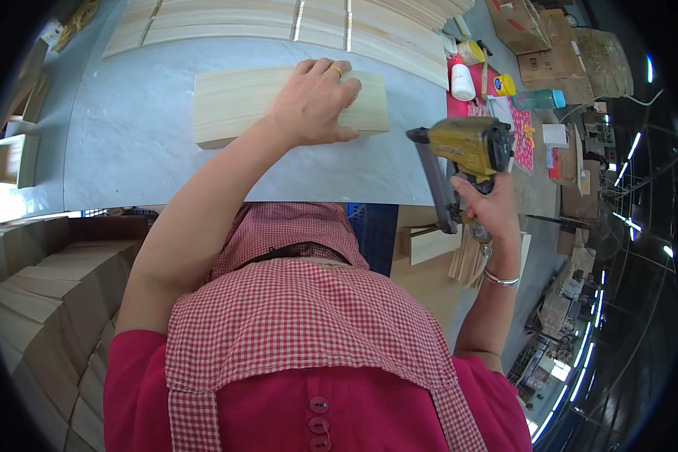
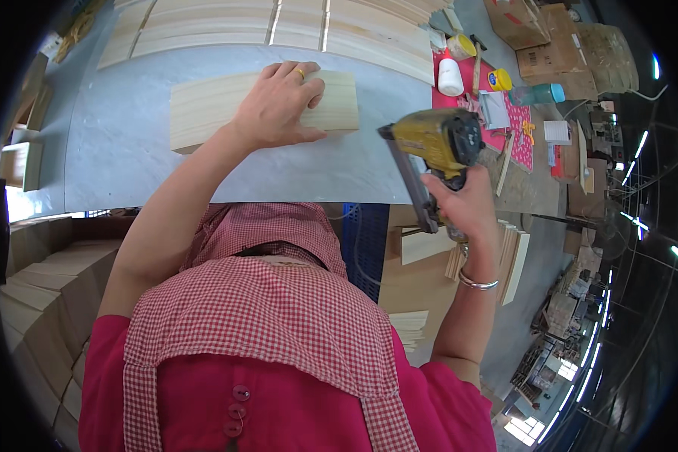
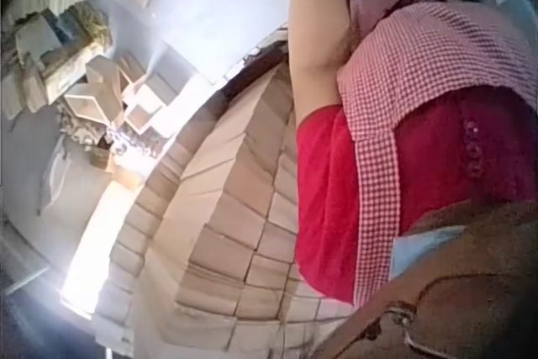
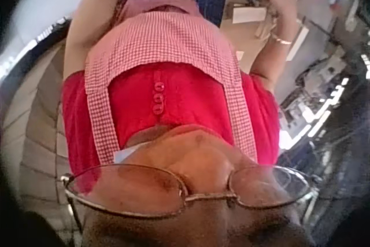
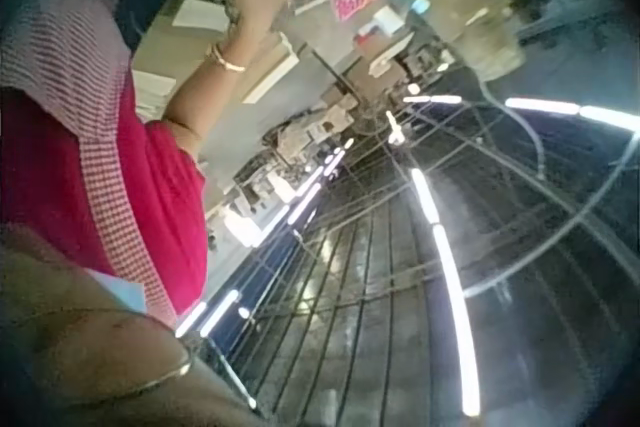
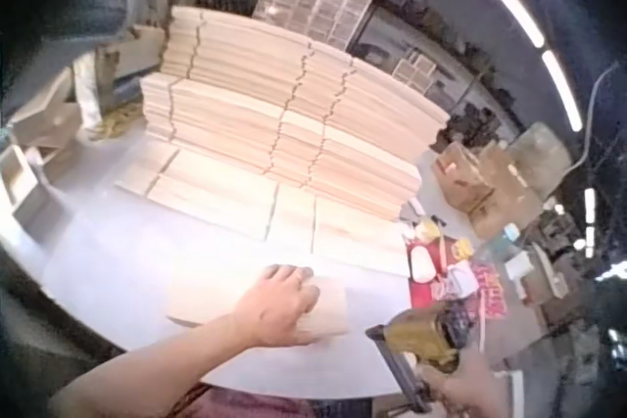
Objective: The person assembles small rectangular wooden boxes by applying glue to the frame and attaching a wooden base. They use a pneumatic nail gun to secure the base to the frame and then stack the finished boxes on a nearby pile.
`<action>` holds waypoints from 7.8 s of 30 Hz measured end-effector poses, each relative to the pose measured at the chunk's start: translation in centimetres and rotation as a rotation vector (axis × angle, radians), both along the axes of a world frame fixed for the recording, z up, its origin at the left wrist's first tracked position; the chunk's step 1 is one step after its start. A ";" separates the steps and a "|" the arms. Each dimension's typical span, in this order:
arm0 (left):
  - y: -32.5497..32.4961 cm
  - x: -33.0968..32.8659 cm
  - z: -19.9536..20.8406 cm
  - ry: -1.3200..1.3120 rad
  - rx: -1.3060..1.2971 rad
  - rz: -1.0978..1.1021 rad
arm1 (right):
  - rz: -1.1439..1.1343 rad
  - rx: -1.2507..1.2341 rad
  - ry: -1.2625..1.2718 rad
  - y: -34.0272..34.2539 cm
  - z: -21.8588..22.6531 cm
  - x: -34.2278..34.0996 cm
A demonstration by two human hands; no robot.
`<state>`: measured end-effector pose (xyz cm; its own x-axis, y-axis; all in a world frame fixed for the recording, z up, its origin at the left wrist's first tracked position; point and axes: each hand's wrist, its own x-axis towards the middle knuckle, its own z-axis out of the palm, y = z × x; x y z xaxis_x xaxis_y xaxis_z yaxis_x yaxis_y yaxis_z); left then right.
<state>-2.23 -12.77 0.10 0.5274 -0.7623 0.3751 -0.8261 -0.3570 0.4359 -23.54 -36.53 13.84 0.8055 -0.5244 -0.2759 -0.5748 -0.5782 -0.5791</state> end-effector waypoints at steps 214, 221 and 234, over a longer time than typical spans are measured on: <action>4.2 -1.7 2.5 0.043 0.302 0.383 | 0.260 -0.013 0.161 5.2 2.3 8.0; 11.4 -2.9 2.3 -0.193 0.219 0.439 | 0.288 -0.018 0.076 6.0 2.5 7.4; 9.3 -3.1 3.0 0.092 0.302 0.462 | 0.281 0.134 0.062 8.5 0.8 6.6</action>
<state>-5.38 -3.43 3.12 0.8525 -0.5104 0.1124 -0.5173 -0.7933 0.3211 -16.98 -28.05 14.68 0.8931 -0.2394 -0.3809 -0.4401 -0.6404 -0.6294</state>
